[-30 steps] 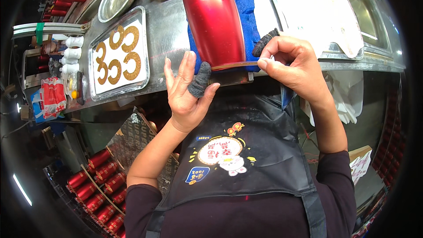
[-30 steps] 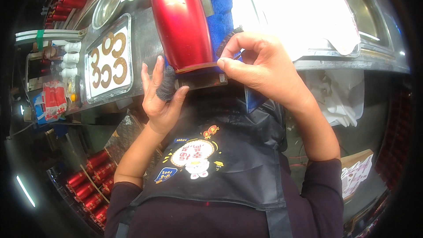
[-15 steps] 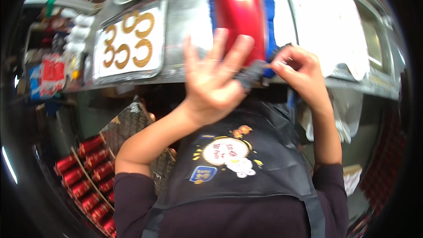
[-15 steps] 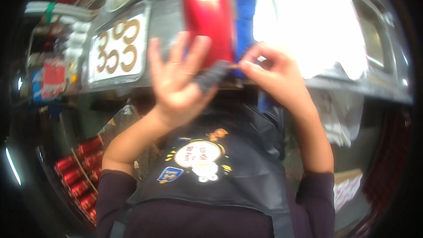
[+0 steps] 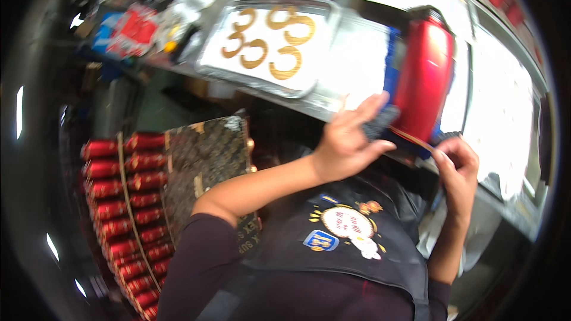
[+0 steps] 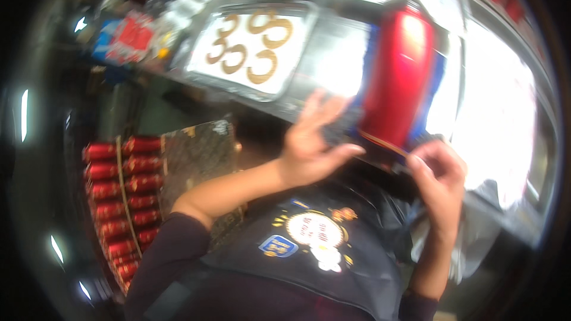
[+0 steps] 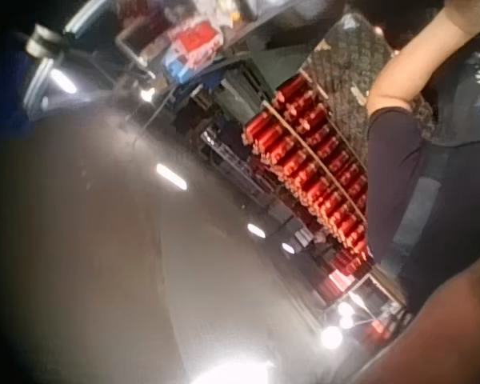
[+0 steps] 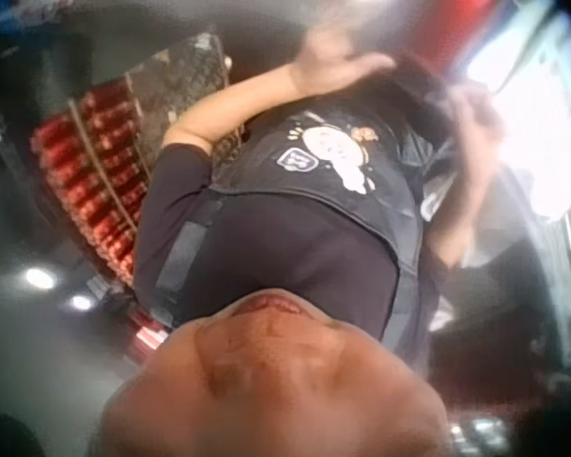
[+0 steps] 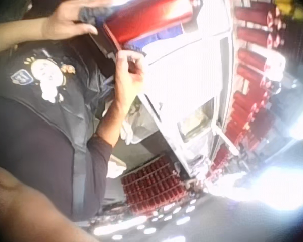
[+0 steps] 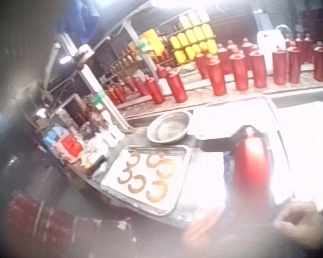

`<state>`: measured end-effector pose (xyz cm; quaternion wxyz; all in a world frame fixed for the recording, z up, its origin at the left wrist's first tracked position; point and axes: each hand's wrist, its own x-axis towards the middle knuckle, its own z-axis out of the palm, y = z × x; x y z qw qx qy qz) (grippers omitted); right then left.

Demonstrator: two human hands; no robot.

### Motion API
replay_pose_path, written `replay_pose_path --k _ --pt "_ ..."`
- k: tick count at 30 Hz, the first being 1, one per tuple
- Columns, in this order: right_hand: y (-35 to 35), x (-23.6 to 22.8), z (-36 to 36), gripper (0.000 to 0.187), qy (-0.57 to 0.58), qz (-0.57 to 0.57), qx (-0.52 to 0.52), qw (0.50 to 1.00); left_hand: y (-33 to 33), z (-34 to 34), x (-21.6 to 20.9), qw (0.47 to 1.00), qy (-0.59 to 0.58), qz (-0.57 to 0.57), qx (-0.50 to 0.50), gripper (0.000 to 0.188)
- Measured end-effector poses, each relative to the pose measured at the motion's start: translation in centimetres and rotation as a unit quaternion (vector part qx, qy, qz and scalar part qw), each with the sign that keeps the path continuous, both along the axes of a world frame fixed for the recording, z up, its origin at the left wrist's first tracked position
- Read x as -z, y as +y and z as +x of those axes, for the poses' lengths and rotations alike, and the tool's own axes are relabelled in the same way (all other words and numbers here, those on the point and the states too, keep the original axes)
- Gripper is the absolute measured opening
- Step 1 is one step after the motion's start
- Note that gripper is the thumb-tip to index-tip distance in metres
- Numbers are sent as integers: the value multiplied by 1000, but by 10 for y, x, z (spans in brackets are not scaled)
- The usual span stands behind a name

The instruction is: The person applies gold decorative stickers to red cylindrical containers. They pick up a container, place a sticker on the neck, smooth it with a cloth, and then place the container back on the counter. The process is repeated for multiple containers.

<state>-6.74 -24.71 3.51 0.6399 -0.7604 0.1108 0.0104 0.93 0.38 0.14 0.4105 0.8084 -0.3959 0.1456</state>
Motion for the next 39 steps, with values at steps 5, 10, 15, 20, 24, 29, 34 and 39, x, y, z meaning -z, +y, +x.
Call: replay_pose_path --k 5,10,15,20,24,29,34,39 --pt "1 -12 -5 12 -4 77 9 997 4 -5 13 998 -9 57 18 44" --pt "2 -14 -4 10 -12 97 27 995 -5 -3 13 998 -31 48 24 33" --pt "1 -13 -3 10 9 94 24 995 -10 -2 9 996 -58 52 44 33" --pt "-1 -5 -2 9 1 90 26 996 -13 0 0 991 -99 76 40 41" --pt "-2 3 0 9 -2 94 19 995 -22 4 -14 986 -137 87 46 42" --pt "0 10 4 11 3 101 10 995 -50 7 -20 973 -189 126 36 32" --pt "4 8 6 10 26 89 12 996 -50 13 -10 1000 -28 0 0 70" --pt "8 -5 1 11 9 128 10 992 -18 12 2 1000 -11 -3 18 62"
